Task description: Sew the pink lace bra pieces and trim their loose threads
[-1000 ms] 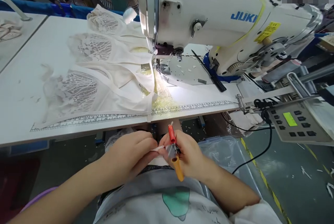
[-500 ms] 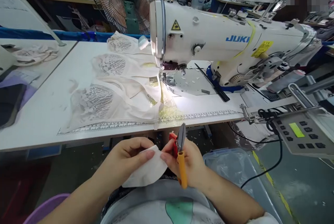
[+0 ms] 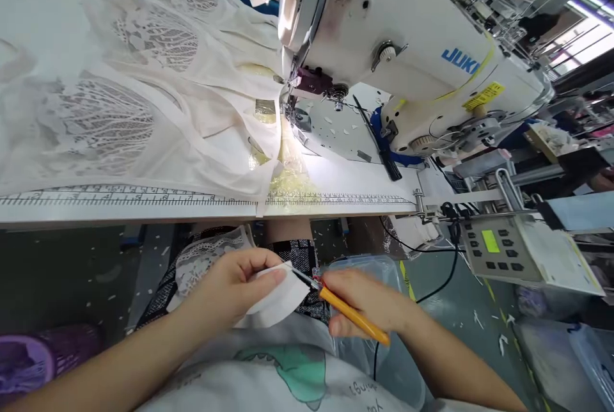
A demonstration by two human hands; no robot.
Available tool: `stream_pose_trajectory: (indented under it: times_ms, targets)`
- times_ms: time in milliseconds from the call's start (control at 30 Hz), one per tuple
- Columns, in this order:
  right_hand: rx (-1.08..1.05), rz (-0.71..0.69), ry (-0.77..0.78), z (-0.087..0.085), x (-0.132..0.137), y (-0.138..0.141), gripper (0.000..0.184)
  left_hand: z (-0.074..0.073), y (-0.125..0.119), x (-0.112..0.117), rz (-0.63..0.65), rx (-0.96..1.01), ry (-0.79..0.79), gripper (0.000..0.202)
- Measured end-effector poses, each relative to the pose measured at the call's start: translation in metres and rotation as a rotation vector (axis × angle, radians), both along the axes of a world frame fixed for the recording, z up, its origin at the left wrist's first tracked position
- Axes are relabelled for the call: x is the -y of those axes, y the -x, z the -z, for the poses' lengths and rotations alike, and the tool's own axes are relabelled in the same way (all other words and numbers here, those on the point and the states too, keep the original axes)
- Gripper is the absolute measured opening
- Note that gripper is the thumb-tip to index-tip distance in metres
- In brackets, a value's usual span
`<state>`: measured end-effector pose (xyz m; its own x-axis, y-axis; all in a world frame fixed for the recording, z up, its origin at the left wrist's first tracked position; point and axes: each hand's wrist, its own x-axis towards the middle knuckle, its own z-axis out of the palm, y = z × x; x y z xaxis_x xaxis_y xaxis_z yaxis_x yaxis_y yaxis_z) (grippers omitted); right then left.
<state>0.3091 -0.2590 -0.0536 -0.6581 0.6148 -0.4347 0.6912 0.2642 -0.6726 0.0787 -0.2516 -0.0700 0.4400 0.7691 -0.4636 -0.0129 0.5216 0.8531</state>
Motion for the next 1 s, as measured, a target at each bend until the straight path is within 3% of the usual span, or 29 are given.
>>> stream_pose_trajectory:
  times_ms: [500, 767, 1000]
  targets:
    - [0.169, 0.067, -0.003, -0.012, -0.004, 0.003, 0.057, -0.007, -0.009, -0.004, -0.06, 0.001, 0.133, 0.029]
    - [0.05, 0.132, 0.033, -0.003, 0.001, -0.003, 0.065, -0.008, -0.01, -0.005, -0.03, -0.015, 0.125, 0.03]
    - [0.028, 0.215, 0.032, 0.011, 0.006, -0.006, 0.059, -0.008, -0.01, -0.005, -0.019, -0.028, 0.079, 0.029]
